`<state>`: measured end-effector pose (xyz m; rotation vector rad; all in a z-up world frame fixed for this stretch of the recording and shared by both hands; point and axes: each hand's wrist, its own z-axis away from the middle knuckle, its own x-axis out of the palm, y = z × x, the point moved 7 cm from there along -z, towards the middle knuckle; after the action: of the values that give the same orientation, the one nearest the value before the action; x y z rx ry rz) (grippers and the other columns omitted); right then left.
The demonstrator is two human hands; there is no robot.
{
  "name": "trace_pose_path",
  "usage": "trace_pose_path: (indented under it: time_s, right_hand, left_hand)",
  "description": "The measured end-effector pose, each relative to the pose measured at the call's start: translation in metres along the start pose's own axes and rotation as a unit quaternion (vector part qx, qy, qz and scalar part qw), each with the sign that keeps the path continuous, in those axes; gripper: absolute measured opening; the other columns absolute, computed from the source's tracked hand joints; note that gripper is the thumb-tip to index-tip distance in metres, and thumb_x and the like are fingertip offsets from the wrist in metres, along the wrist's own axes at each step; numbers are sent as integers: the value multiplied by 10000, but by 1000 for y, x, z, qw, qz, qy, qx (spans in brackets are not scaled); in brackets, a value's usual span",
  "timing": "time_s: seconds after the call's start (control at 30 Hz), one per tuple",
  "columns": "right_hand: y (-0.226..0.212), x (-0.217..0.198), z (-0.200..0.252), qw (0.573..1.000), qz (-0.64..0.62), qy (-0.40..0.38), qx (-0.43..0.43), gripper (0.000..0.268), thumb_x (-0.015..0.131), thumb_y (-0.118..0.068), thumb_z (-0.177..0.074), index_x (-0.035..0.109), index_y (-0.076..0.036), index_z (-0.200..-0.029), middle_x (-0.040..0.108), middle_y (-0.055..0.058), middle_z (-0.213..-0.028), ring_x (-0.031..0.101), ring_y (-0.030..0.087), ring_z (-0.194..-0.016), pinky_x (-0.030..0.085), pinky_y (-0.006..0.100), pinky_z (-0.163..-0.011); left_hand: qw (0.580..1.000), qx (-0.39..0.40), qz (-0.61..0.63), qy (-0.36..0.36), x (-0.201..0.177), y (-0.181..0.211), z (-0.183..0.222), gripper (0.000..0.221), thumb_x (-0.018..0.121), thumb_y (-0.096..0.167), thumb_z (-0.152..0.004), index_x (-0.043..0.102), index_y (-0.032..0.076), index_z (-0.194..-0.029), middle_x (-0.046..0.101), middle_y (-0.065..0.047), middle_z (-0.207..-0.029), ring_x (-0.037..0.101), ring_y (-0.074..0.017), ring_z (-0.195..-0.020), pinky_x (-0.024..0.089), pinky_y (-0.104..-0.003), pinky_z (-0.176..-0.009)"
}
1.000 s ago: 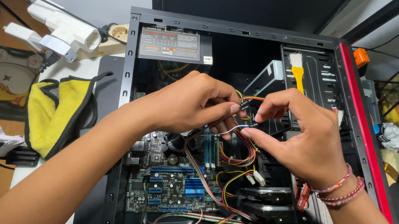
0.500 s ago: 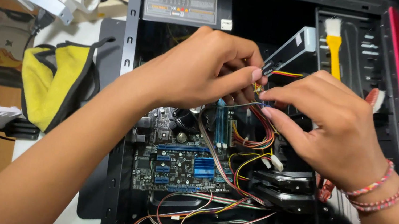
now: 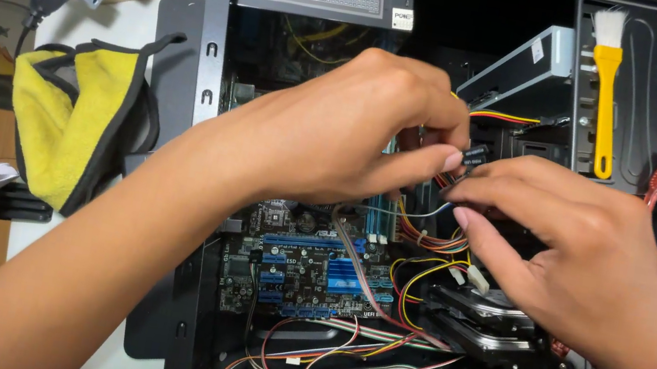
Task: The person disconnects cables and cleans the internal components of a computer case.
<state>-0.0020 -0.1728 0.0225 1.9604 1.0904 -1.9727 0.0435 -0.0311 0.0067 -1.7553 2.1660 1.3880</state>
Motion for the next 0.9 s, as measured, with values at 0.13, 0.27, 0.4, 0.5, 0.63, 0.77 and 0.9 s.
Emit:
trace_pose_path:
  time_s: [0.13,0.27,0.4,0.5,0.63,0.77,0.9]
  right_hand:
    - [3,-6,-1,999,-23,34,31,192,783,-112,-848,729,-6,-999,744,75,-927,734,182,-780,566,273,-699]
    - [22,-1,3,977,-143,58,149,270,755,-91,-890,691,22,-1126,770,60,-968,761,98,-875,590,238,-764]
    - [28,3,6,939,-303,96,134,278,724,-56,-923,604,51,-1150,714,93,-1108,714,109,-1003,604,253,-892]
    - [31,2,6,933,-316,122,127,179,692,-11,-976,630,66,-1125,713,124,-1139,713,144,-1091,602,281,-1001]
    - [37,2,7,925,-334,129,130,185,694,0,-981,639,70,-1143,708,118,-1117,704,134,-1057,592,280,-967]
    - [37,-1,6,928,-324,138,119,176,699,3,-979,646,69,-1133,715,115,-1140,708,133,-1057,597,281,-977]
    - [40,1,7,925,-327,151,118,187,703,9,-979,650,69,-1147,714,126,-1123,704,138,-1036,594,281,-954]
  left_hand:
    - [994,-90,53,-31,3,-7,-3,139,692,144,-984,698,5,-984,734,-127,-876,753,-230,-749,592,-343,-666]
    - [991,-117,59,-34,3,-6,-5,148,690,137,-981,690,-9,-960,736,-122,-831,770,-205,-705,585,-332,-628]
    - [984,-161,72,-37,3,-6,-7,163,678,153,-991,683,-6,-950,754,-89,-764,785,-158,-682,599,-296,-623]
    - [965,-214,144,-38,7,-11,-5,176,655,170,-1009,664,1,-962,766,-51,-754,804,-105,-699,641,-251,-641]
    - [956,-224,186,-29,7,-14,-6,131,691,120,-983,653,-5,-981,750,-44,-793,782,-100,-729,648,-255,-673]
    - [950,-219,220,-37,6,-14,-5,117,726,72,-951,674,2,-1028,753,-42,-878,764,-99,-812,656,-260,-755]
    - [954,-218,204,-30,7,-15,-5,144,744,70,-929,676,-5,-1031,745,-59,-897,759,-104,-828,663,-273,-773]
